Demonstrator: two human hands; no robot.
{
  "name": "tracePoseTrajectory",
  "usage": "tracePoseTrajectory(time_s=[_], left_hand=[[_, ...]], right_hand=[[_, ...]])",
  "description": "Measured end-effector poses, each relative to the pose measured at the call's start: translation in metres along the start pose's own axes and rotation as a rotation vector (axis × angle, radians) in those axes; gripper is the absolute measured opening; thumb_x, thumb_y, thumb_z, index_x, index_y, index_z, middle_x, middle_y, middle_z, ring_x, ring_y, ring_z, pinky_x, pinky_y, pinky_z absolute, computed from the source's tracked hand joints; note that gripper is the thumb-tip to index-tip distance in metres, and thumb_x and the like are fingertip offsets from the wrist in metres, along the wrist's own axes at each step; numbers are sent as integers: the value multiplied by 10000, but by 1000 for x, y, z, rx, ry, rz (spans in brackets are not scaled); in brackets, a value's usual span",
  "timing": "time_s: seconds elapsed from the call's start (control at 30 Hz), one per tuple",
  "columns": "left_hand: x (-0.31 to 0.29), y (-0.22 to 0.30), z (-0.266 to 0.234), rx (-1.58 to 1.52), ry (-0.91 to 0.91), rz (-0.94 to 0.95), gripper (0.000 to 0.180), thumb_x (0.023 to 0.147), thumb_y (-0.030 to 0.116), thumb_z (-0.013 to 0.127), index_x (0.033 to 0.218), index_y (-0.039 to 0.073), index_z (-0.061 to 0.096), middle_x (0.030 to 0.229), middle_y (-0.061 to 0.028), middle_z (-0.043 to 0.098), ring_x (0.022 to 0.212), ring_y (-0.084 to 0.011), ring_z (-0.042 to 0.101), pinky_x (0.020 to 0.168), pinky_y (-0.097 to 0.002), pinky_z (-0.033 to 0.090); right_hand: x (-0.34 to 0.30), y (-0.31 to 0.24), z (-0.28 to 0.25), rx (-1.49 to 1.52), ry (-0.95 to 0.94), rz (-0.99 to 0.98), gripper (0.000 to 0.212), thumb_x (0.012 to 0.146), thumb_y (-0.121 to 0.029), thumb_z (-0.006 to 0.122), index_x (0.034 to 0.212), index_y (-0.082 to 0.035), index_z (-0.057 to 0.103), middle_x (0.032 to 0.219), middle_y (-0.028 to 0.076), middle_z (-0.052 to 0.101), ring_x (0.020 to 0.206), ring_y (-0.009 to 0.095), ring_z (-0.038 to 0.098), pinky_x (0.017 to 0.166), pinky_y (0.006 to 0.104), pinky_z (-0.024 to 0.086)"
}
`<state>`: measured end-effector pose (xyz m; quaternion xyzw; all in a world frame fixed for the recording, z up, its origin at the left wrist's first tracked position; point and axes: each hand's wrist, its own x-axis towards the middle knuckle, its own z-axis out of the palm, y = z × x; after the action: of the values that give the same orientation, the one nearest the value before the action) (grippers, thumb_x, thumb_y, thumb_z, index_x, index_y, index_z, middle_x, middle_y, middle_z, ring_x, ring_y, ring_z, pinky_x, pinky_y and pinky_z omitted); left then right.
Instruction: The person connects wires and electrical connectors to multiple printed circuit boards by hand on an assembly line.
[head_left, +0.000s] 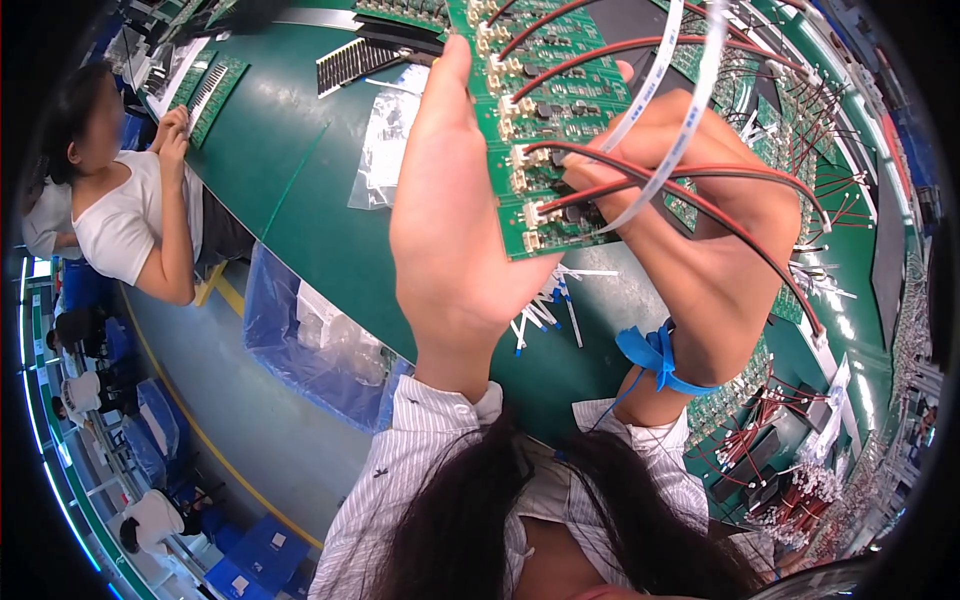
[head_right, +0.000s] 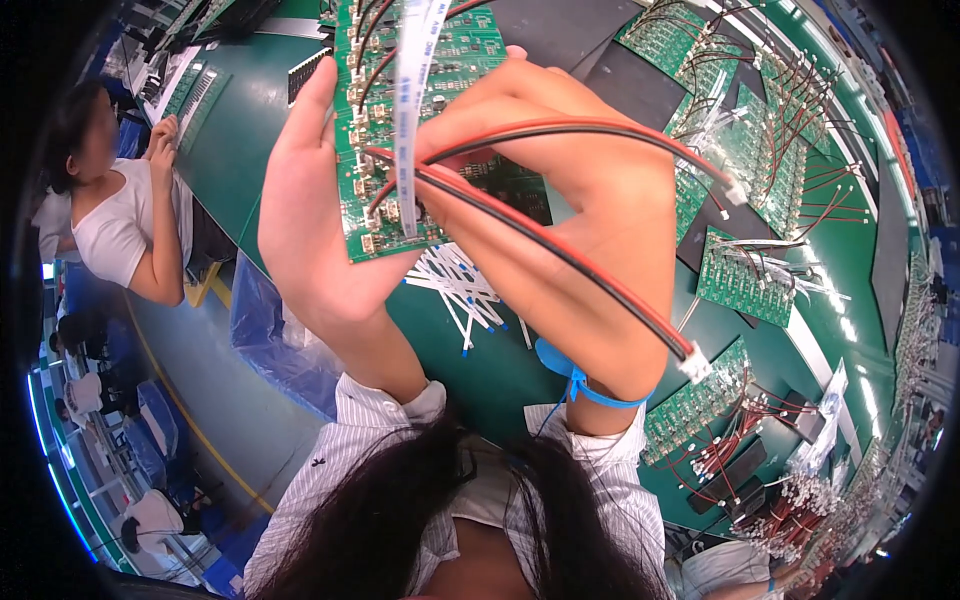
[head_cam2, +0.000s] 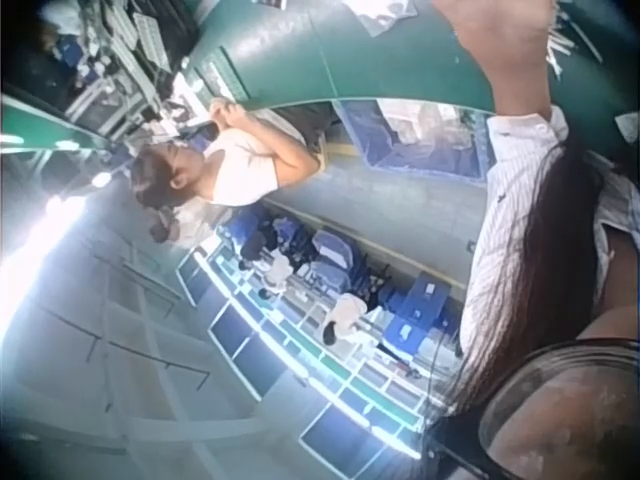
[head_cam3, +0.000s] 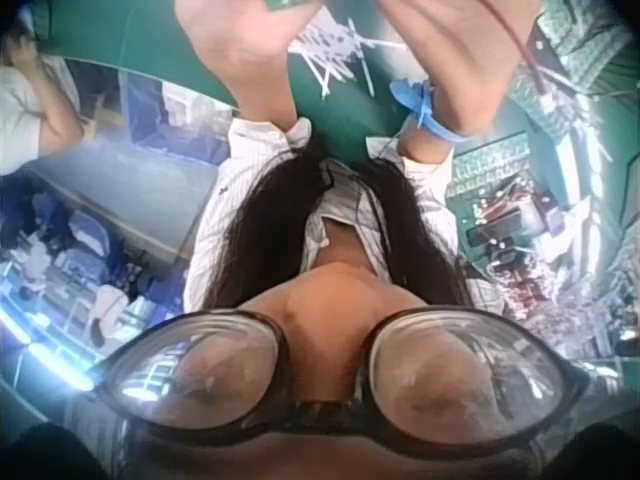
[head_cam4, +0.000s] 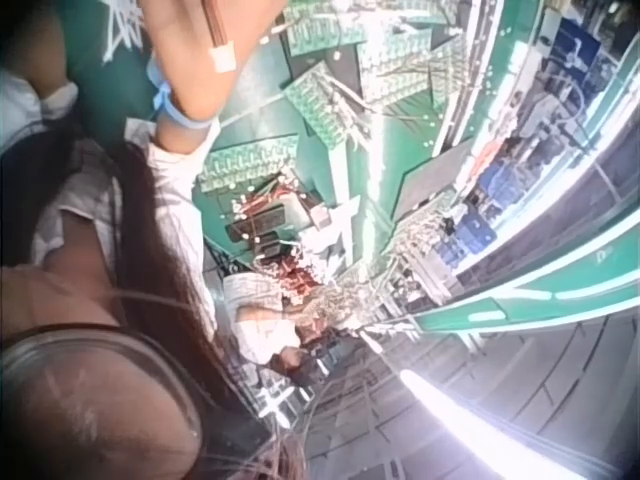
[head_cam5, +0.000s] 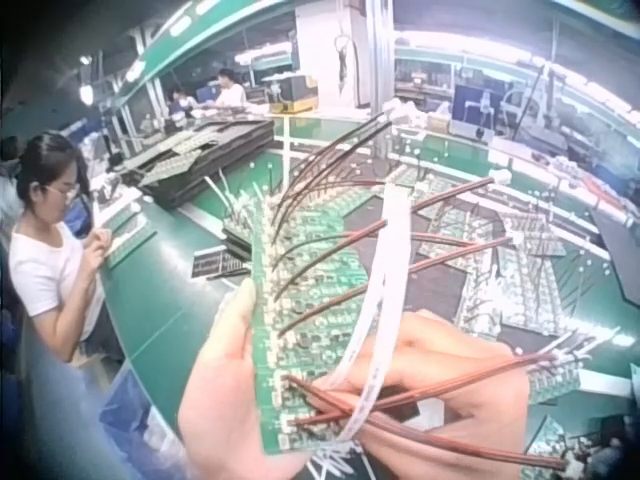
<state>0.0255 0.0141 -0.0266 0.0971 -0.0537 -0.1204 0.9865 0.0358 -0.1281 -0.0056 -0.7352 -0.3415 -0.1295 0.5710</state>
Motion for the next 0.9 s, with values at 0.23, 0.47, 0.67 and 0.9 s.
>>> tracePoseTrajectory(time_s=[0.23, 0.47, 0.67, 0.9], left_hand=[[10, -10, 18, 119, 219, -3, 460, 952, 366, 231, 1074, 32, 522, 920, -100, 622, 709, -174, 603, 660, -315, 509], [13, -2, 14, 133, 208, 9, 505, 944, 374, 217, 1155, -8, 470, 1054, -189, 572, 932, -280, 582, 831, -393, 476], [8, 4, 6, 56, 82, 27, 512, 939, 379, 207, 1200, -1, 430, 1104, -249, 524, 1005, -389, 535, 840, -526, 457], [-2, 3, 5, 128, 135, 64, 509, 937, 372, 204, 1207, -1, 421, 1107, -249, 517, 1011, -396, 524, 834, -585, 436]], right_hand=[[1, 7, -9, -44, -7, -18, 146, 654, 47, 648, 799, 36, 648, 754, 101, 615, 710, 173, 569, 677, 278, 439], [5, 3, -2, 5, 2, 56, 113, 667, -21, 657, 775, 7, 640, 780, 109, 630, 748, 193, 594, 817, 312, 414], [-5, -3, -4, 132, 207, 208, 118, 753, -31, 620, 861, 2, 655, 833, 81, 615, 782, 151, 584, 760, 262, 424], [-27, -6, -15, 282, 260, 316, 170, 851, -33, 502, 959, 42, 608, 831, 70, 593, 810, 103, 568, 737, 236, 445]])
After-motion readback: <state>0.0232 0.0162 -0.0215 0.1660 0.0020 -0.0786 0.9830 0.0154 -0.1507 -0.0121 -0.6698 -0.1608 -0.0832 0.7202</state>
